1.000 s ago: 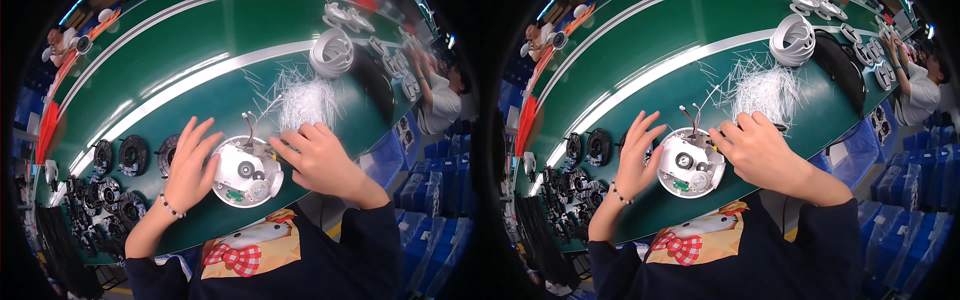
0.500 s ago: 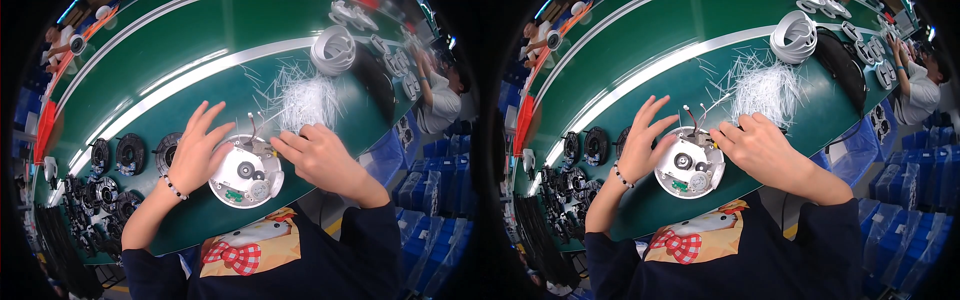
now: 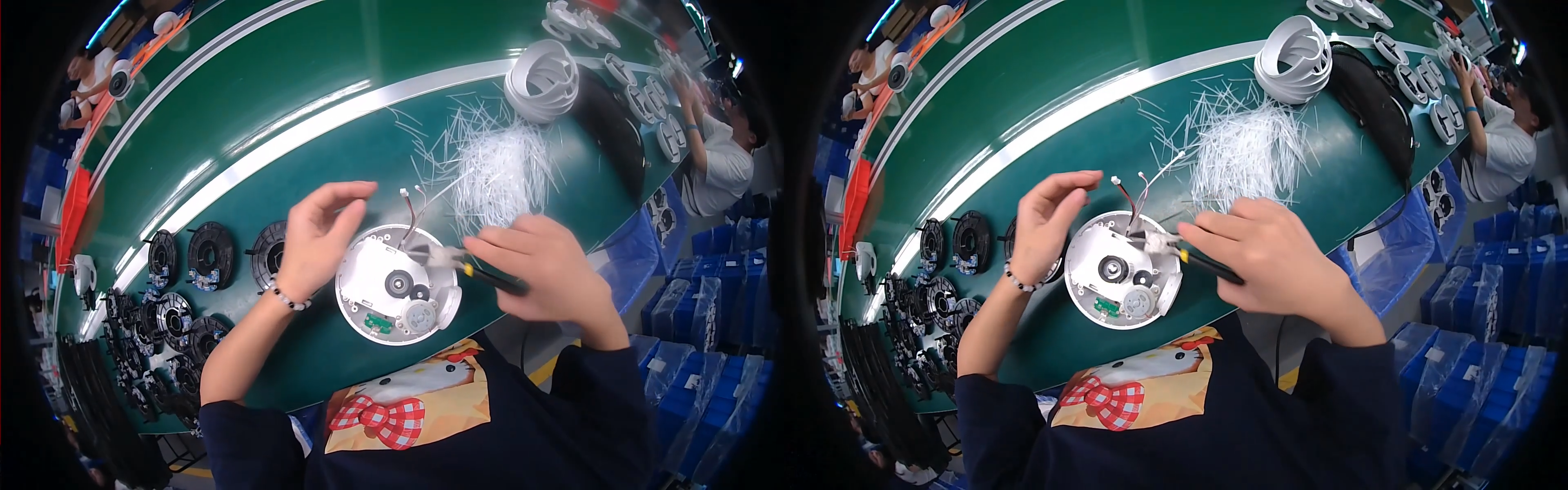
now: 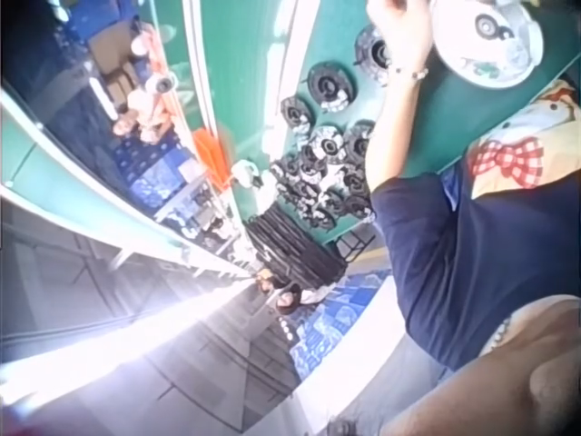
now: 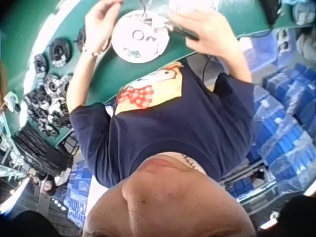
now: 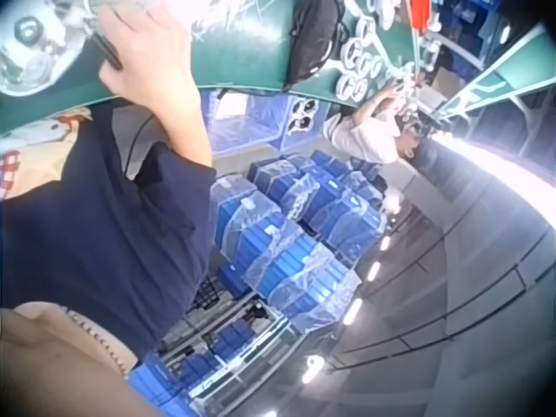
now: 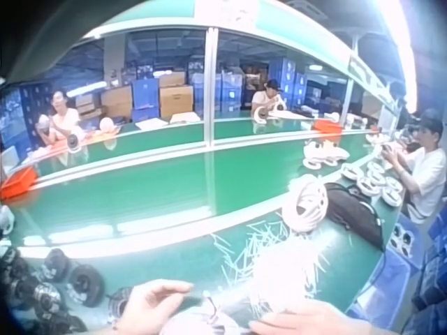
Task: Assembling small electronic components, likely parts of a security camera, on a factory assembly line.
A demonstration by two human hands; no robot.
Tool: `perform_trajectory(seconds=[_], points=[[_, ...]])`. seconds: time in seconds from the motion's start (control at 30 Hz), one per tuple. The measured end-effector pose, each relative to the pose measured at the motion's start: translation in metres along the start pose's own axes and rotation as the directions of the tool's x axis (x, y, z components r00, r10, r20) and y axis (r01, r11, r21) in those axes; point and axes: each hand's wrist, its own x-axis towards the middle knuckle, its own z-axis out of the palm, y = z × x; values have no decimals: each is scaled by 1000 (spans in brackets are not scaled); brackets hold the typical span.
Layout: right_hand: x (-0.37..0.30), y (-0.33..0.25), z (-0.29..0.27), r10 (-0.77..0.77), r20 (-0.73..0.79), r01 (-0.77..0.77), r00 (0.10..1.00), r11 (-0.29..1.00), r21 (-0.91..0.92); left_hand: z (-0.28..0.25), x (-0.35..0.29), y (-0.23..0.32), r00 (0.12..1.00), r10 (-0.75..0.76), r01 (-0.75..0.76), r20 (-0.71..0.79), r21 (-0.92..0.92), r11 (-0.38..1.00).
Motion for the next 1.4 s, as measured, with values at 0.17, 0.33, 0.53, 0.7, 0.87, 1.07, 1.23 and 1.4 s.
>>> perform_trajectory(seconds=[0.17, 0.33, 0.53, 0.7, 0.87, 1.07, 1.23, 1.4], points=[[-53, 14, 11, 265, -286, 64, 921, 622, 780, -17, -14, 17, 944, -102, -59, 314, 466, 883], [-81, -4, 44, 570, -337, 170, 749, 327, 930, -9, 0, 2, 808, -304, 145, 505, 329, 933], [-67, -20, 49, 353, -93, -159, 931, 621, 768, -61, 45, 34, 963, -268, 261, -6, -203, 944], [-15, -42, 84, 161, -87, -104, 983, 883, 458, -143, 112, 15, 916, -178, 88, -360, -255, 963], [13, -63, 94, 104, -63, -80, 993, 952, 295, -163, 148, -27, 830, -225, -63, -510, -487, 871], [19, -29, 89, -6, -159, 52, 987, 956, 289, -132, 54, -11, 980, 94, 36, -178, 615, 787], [52, 95, -8, 102, -498, -280, 861, 913, -297, -102, -33, 1, 983, -1, -176, 182, 948, 264], [50, 194, -5, 334, -191, -372, 923, 647, -665, -95, -36, -6, 980, 33, -197, 197, 929, 314]])
